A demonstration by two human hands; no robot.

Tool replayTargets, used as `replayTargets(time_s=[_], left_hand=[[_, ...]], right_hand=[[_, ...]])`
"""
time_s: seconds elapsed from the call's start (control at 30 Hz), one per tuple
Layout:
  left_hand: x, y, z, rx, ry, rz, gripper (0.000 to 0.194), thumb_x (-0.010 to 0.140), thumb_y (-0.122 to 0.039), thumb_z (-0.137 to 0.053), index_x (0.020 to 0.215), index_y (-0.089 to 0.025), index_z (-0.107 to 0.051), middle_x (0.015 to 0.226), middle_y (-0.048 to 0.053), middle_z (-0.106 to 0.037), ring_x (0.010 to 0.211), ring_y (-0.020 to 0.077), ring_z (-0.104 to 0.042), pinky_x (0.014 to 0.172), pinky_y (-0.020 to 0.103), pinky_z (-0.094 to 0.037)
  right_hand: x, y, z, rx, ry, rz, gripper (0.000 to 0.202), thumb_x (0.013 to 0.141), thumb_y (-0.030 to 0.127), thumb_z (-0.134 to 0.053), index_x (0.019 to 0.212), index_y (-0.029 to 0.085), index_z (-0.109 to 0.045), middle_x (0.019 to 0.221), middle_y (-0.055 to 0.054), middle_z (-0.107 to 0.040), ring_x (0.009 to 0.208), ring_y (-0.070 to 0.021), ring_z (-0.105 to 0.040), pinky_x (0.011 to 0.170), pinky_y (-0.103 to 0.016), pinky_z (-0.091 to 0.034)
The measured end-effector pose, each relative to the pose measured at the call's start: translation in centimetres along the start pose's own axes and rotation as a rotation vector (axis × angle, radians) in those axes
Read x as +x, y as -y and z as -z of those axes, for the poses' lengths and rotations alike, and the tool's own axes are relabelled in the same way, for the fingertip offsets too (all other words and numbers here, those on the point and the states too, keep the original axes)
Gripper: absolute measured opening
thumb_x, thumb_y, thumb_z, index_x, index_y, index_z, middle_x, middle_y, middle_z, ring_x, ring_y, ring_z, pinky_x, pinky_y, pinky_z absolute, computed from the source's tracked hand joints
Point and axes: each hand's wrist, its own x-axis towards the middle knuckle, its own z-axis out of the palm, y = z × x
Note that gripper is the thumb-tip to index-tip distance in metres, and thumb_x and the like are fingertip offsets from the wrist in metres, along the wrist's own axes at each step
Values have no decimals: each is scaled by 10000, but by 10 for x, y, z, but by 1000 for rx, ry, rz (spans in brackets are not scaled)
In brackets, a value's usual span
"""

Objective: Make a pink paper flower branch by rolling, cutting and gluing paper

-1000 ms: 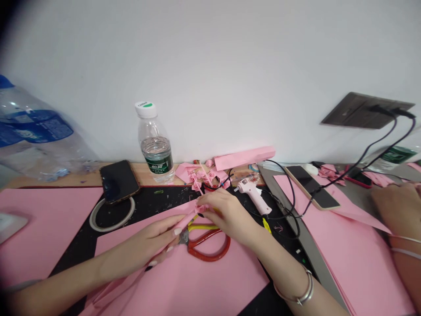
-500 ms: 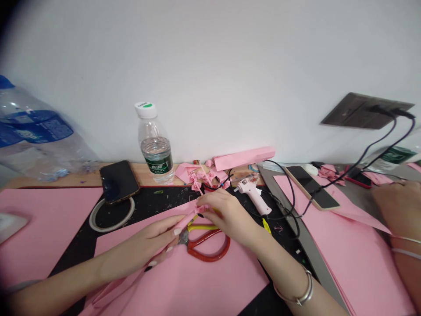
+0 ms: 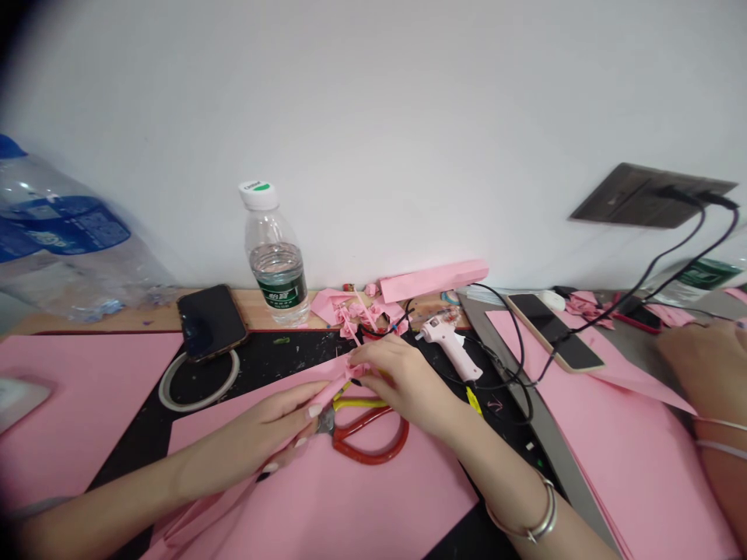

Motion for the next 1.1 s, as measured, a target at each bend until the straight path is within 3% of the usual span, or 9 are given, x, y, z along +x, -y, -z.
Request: replayTargets(time_s=[0.87,1.1], left_hand=[[1,1,1,0,20,-6,447,939,-448,-404,1322,-219,-440,657,-61,-354,526,93,-284,437,200,-208],[0,1,0,-10,23,-15,389,946,-425,-407,1246,-185,-462,651,-68,-358,517,88,-277,429,204,-205]], right_hand=[[-1,0,0,-9,-3,3,155,877,146,-572,1006,209,-631,1022,-59,-691,973,-207,-597,860,-349,-481],[-1,-1,-1,-3,2,5,150,884,154,-567,1009,209,-630,1030,-56,-688,974,-203,-590,858,-339,-475]])
